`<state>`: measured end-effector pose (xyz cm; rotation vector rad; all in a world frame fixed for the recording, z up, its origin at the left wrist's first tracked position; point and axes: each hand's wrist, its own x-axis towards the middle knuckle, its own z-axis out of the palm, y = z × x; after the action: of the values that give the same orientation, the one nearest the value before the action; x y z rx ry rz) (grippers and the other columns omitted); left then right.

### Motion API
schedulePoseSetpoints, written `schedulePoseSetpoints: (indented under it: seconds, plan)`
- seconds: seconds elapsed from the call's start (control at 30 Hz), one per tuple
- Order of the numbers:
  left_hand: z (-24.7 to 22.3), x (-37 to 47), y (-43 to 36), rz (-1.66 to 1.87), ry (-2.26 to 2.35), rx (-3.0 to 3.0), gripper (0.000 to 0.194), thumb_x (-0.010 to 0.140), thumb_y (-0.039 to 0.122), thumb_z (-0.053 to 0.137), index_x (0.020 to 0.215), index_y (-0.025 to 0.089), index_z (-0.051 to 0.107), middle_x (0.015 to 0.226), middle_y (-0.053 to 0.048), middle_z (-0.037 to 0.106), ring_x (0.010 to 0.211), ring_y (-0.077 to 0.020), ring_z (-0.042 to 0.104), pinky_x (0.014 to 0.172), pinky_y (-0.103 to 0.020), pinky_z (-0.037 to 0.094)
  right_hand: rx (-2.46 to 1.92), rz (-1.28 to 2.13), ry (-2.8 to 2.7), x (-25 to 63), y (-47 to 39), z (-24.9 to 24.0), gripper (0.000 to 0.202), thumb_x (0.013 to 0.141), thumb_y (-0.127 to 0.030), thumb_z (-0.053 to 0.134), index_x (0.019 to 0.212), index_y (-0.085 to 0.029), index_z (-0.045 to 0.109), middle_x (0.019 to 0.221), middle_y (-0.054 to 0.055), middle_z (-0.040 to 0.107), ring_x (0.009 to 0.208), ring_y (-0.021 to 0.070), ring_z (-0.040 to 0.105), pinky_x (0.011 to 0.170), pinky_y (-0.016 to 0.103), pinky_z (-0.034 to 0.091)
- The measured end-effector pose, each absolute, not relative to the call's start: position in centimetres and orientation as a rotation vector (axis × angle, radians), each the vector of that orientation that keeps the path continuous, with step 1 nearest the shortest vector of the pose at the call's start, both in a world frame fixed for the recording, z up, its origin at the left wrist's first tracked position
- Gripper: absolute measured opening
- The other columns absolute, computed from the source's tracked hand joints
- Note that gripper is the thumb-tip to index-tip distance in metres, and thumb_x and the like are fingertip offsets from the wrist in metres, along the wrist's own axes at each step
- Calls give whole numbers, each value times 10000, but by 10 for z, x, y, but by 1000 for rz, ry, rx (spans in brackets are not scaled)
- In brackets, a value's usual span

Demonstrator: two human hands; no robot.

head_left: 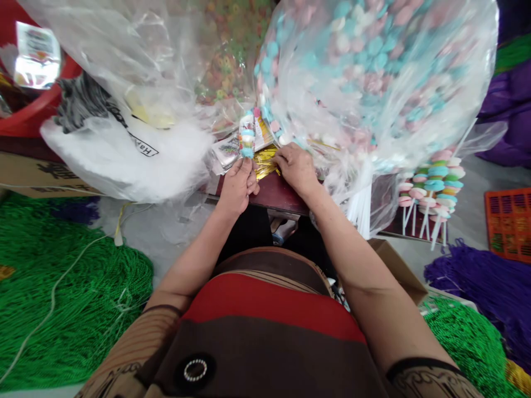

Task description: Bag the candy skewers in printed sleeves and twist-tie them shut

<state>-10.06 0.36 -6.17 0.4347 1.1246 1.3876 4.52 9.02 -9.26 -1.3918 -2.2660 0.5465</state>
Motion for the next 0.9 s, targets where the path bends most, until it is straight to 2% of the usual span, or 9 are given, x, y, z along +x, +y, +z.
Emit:
schedulePoseSetpoints:
  seconds: [0.1,0.23,0.33,0.4,0.53,0.7,0.8,0.9]
  plan:
    - [-63,-100,4,1382,1145,428,353,989,436,621,738,202,540,440,121,317,331,-39,258,397,-172,334,-1322,716,-2087,54,90,-94,169,926,-241,599,874,-217,758,850,47,745,841,224,683,856,365,545]
    - [-62,-99,4,1385,1149,426,359,973,450,642,732,205,539,442,121,313,331,-43,254,394,-179,335,-1364,1026,-1806,62,88,-92,178,911,-291,633,817,-198,752,599,-27,654,567,160,614,668,308,528]
    - [-62,-100,5,1370,1166,430,361,976,445,639,728,204,534,441,121,310,333,-41,252,394,-178,328,-1341,1144,-1634,61,83,-89,192,912,-346,662,813,-198,736,550,-48,625,491,127,559,562,263,484]
    - [-62,-100,4,1363,1177,452,353,972,439,648,733,202,540,450,118,327,339,-37,260,400,-176,327,-1275,1176,-1536,61,78,-85,222,932,-406,650,865,-211,734,611,-40,663,504,121,576,527,251,478]
    - [-61,-95,3,1348,1156,504,345,959,440,665,744,196,551,460,115,349,343,-31,263,396,-177,318,-1107,1113,-1387,62,60,-66,251,920,-493,670,907,-250,735,825,-14,735,709,146,706,638,282,584]
    - [-57,-77,2,1260,1083,516,333,963,424,652,759,201,513,464,123,341,337,-32,252,379,-176,295,-1044,1182,-1291,56,35,-49,306,924,-570,656,1000,-279,712,938,7,741,894,182,764,750,338,651]
    - [-53,-69,0,1242,1047,518,283,971,319,622,767,213,456,485,129,340,345,-33,244,376,-168,280,-1033,1158,-1312,50,24,-54,258,913,-517,688,988,-272,713,943,7,750,926,186,761,827,361,650]
    - [-48,-65,-5,1236,1028,538,252,973,211,529,750,217,413,495,124,330,353,-36,240,376,-164,266,-1081,969,-1375,47,17,-63,122,896,-388,719,914,-269,734,925,-3,759,935,182,736,925,375,609]
